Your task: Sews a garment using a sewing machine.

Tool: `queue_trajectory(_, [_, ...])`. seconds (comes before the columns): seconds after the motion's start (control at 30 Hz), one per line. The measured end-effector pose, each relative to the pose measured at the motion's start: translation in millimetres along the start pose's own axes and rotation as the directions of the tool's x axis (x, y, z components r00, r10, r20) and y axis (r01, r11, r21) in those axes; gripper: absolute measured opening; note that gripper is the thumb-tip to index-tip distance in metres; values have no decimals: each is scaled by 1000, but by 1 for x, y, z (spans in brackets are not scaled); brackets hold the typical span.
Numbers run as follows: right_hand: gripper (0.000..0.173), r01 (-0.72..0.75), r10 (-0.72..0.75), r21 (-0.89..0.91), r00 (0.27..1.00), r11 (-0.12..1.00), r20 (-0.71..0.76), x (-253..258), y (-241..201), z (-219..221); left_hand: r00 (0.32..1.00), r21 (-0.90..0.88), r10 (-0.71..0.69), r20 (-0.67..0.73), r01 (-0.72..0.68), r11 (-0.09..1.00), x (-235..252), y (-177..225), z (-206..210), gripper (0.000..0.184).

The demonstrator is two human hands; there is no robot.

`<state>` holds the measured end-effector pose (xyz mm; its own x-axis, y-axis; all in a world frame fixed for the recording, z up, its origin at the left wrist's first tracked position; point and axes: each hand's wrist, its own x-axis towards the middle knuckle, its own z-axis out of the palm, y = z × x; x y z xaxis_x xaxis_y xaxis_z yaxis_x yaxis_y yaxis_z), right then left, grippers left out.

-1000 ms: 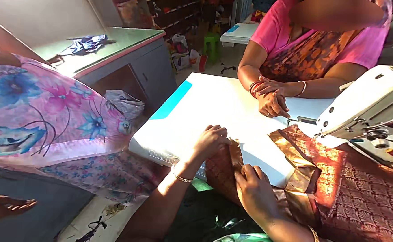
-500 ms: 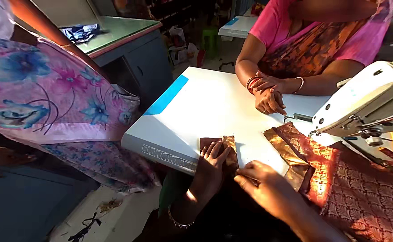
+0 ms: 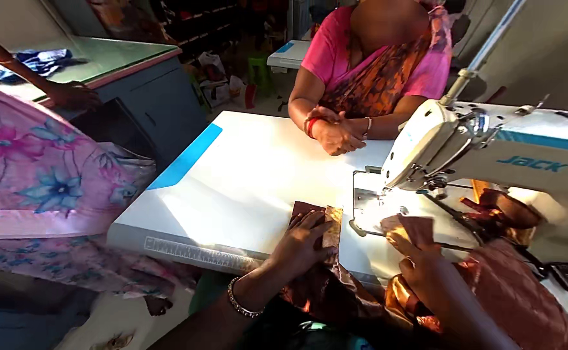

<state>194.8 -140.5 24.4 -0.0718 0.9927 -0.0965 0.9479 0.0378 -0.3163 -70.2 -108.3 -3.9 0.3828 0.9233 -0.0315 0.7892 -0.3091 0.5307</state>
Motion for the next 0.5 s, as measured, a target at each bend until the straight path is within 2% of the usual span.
queue_trajectory(0.07, [44,-63,61,-7,982,998,-181,-3,20,-6,999,-2,12,49,-11,1000,15,14,7,61])
queue_trajectory(0.13, [43,-115,104,-19,953,993,-283,5,38,-14,996,13,21,84,-22,1000,31,30,13,63])
queue_trajectory(0.2, [44,-109,102,-12,960,994,-261,22,55,-21,995,31,32,91,-35,999,46,45,18,64])
queue_trajectory(0.3, [43,-152,148,-42,986,987,-80,53,77,-28,996,55,70,56,-73,996,64,63,33,61])
queue_trajectory(0.37, [40,-178,168,-117,982,977,-91,67,87,-30,995,89,71,74,-78,993,71,75,40,59])
queue_trajectory(0.43, [30,-99,62,-171,975,980,-212,69,87,-32,991,105,58,119,-71,992,73,85,40,61])
queue_trajectory(0.5, [22,116,-178,-195,925,974,-336,72,84,-31,988,103,56,141,-71,992,74,89,41,61])
